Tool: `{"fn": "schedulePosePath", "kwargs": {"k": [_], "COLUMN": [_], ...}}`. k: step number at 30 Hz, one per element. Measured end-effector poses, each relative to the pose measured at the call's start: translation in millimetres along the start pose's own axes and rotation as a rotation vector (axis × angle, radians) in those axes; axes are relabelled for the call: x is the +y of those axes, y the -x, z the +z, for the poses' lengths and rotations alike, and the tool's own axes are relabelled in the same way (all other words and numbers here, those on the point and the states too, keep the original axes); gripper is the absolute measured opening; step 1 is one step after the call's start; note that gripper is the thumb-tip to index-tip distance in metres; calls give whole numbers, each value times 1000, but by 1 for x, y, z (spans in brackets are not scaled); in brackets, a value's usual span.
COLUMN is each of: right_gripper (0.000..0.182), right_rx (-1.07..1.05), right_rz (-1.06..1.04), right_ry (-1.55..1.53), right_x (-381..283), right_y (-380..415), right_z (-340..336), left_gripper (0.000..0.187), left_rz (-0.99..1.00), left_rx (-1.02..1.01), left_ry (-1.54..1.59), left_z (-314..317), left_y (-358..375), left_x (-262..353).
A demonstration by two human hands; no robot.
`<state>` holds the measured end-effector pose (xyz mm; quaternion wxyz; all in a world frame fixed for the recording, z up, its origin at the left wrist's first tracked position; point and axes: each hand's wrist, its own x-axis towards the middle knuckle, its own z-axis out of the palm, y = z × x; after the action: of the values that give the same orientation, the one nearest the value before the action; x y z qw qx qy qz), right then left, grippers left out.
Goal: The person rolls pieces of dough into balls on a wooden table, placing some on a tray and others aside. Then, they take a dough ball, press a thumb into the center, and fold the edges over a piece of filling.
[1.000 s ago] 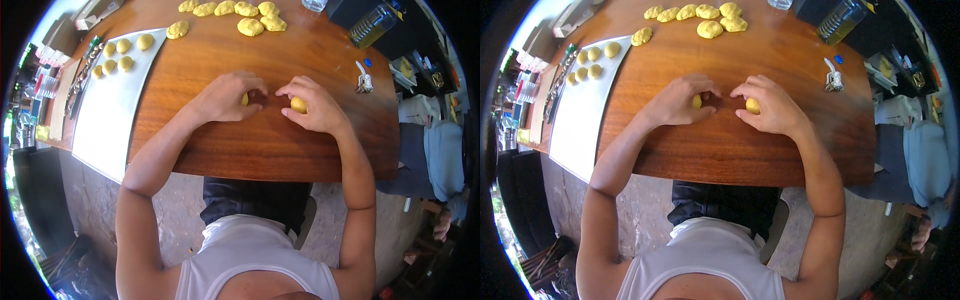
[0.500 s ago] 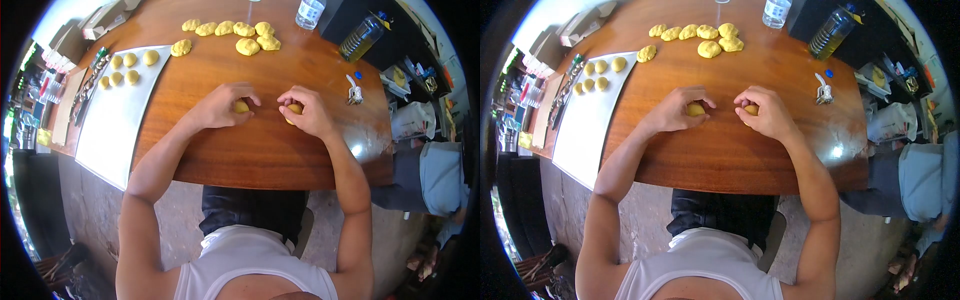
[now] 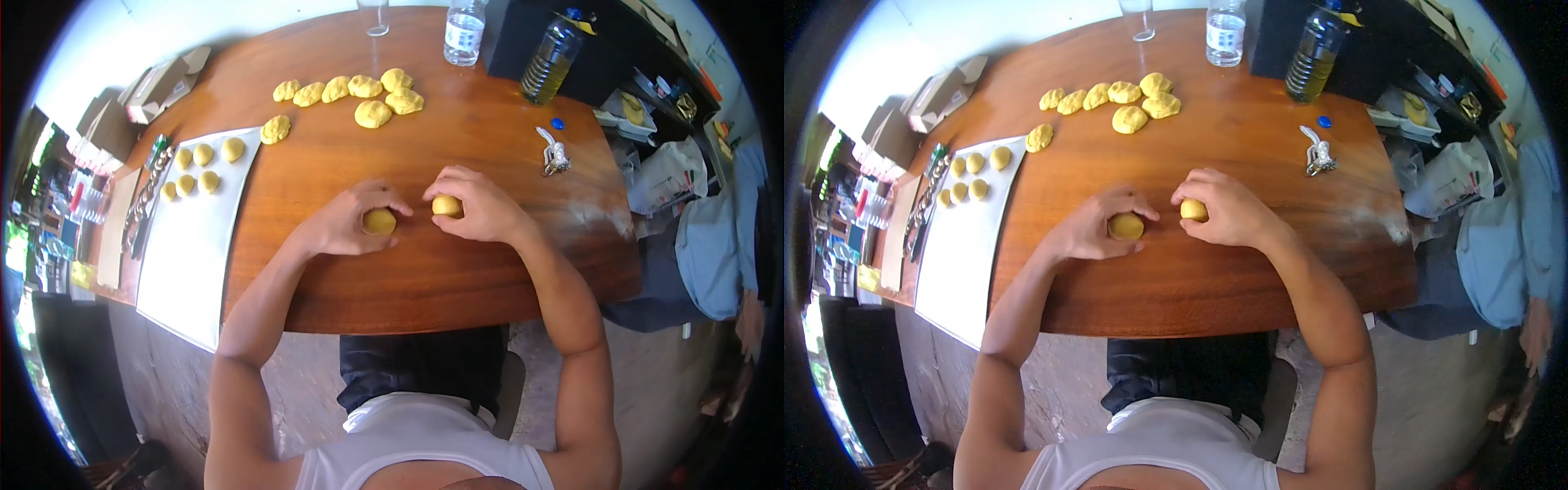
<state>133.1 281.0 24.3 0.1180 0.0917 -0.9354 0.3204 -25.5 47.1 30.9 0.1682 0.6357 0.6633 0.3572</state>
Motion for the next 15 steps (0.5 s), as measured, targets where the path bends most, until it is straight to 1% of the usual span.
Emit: {"fn": "schedulePosePath", "kwargs": {"k": [1, 3, 5, 7, 8, 9, 10, 11, 12, 13, 14, 15], "right_gripper": [31, 31, 30, 30, 31, 33, 33, 33, 33, 33, 33, 33], "right_rx": [19, 104, 105, 101, 61, 19, 26, 12, -3, 1, 20, 41], "right_rz": [3, 69, 92, 114, 94, 75, 79, 33, -13, -11, 10, 30], "right_ry": [5, -95, -140, -187, -111, -37, -37, -36, -34, -34, -35, -35], "right_x": [0, -4, -4, -1, 3, 3, 3, 1, 0, 0, 0, 1], "right_y": [0, -1, -3, -3, -1, 0, 1, 2, 3, 3, 2, 2], "right_z": [0, -1, -3, -3, -1, 0, 0, -2, -2, -2, 0, 1], "left_gripper": [32, 33, 35, 35, 35, 34, 34, 34, 33, 33, 33, 33], "left_rz": [37, 60, 80, -229, -223, -211, -200, -198, -213, -228, -226, -163], "left_rx": [-26, -54, -79, -74, -81, 20, 121, 115, 163, 211, 208, 140], "left_ry": [-4, -23, -41, 63, 58, 134, 211, 209, 212, 216, 215, 106], "left_z": [-1, -7, -10, -12, -9, -3, 1, 2, 2, 3, 3, 2], "left_y": [0, -1, -2, -2, -1, 0, 2, 0, -1, -2, -3, -4], "left_x": [-1, -4, -1, 8, 2, -7, -15, -14, -13, -12, -11, -11]}}
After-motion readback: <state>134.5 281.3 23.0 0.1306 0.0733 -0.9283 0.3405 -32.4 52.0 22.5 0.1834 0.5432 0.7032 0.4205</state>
